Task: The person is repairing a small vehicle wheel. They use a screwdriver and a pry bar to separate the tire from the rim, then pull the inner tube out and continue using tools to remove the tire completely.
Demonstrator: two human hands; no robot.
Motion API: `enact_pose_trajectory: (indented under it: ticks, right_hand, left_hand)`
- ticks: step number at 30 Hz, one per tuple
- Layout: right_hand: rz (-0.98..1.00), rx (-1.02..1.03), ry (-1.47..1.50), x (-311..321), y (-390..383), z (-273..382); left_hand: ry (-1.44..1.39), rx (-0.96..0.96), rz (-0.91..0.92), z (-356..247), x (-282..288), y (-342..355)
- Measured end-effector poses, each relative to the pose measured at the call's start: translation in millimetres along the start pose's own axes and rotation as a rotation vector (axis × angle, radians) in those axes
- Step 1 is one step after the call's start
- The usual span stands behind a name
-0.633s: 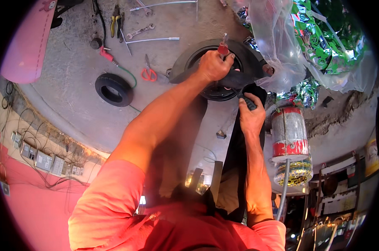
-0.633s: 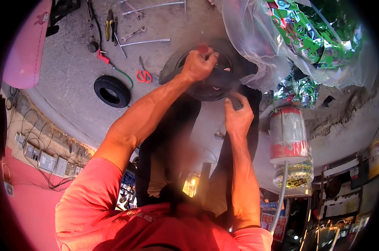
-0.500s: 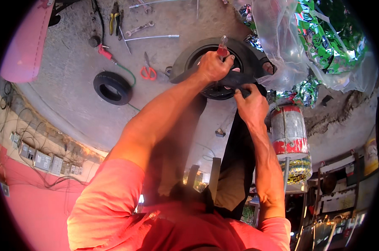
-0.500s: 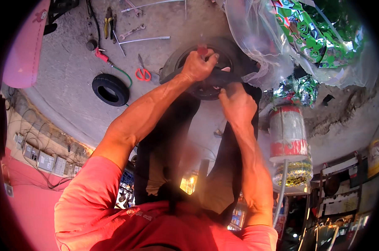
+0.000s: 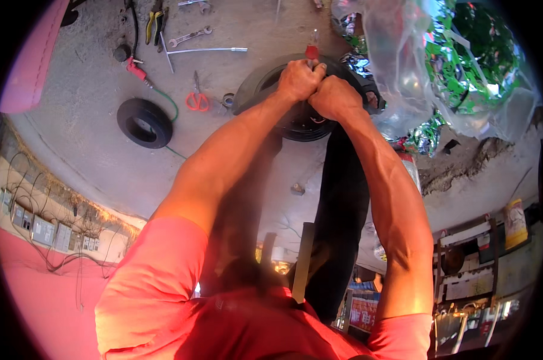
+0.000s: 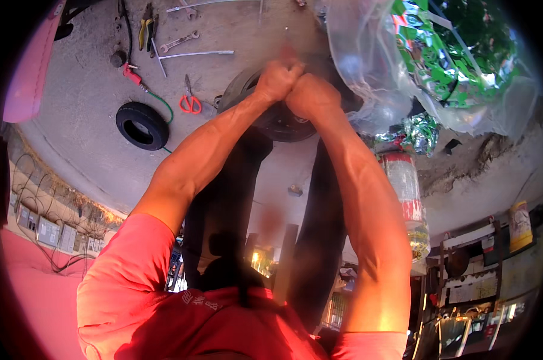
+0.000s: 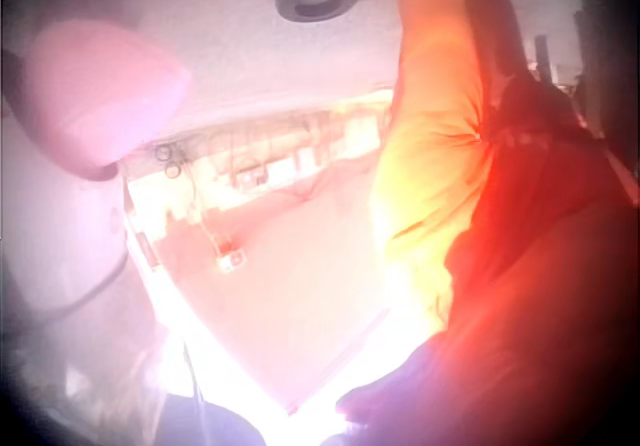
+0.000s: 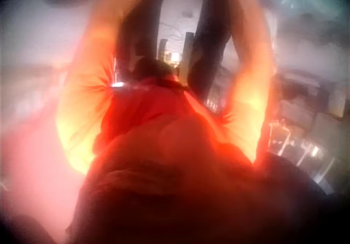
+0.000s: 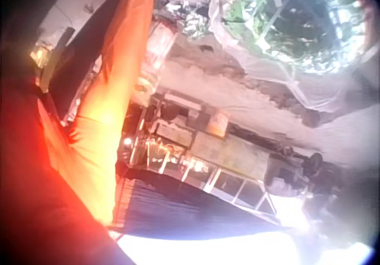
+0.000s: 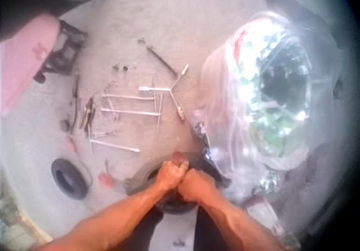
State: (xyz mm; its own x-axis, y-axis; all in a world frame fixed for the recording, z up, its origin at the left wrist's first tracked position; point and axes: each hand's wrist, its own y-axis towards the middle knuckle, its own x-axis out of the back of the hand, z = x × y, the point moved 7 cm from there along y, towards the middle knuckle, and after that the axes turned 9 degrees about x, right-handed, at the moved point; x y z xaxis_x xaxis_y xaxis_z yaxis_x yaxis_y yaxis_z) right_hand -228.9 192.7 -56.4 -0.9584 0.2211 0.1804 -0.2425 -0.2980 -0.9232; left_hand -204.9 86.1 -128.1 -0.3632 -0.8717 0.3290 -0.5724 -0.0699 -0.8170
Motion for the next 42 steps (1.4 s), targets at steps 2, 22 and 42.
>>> enact_pose_trajectory:
  ticks: [2, 22, 42]
  right_hand:
    - [0.103, -0.023, -0.009, 3, 7, 2]
    - [-0.681, 0.509, 0.182, -8, -7, 7]
    - [-0.518, 0.235, 0.023, -6, 6, 27]
  left_hand:
    - [-0.006, 0.027, -0.022, 10, -3, 9]
    - [-0.247, -0.033, -0.074, -7, 41, -24]
    - [-0.770, -0.156, 0.150, -85, 130, -129]
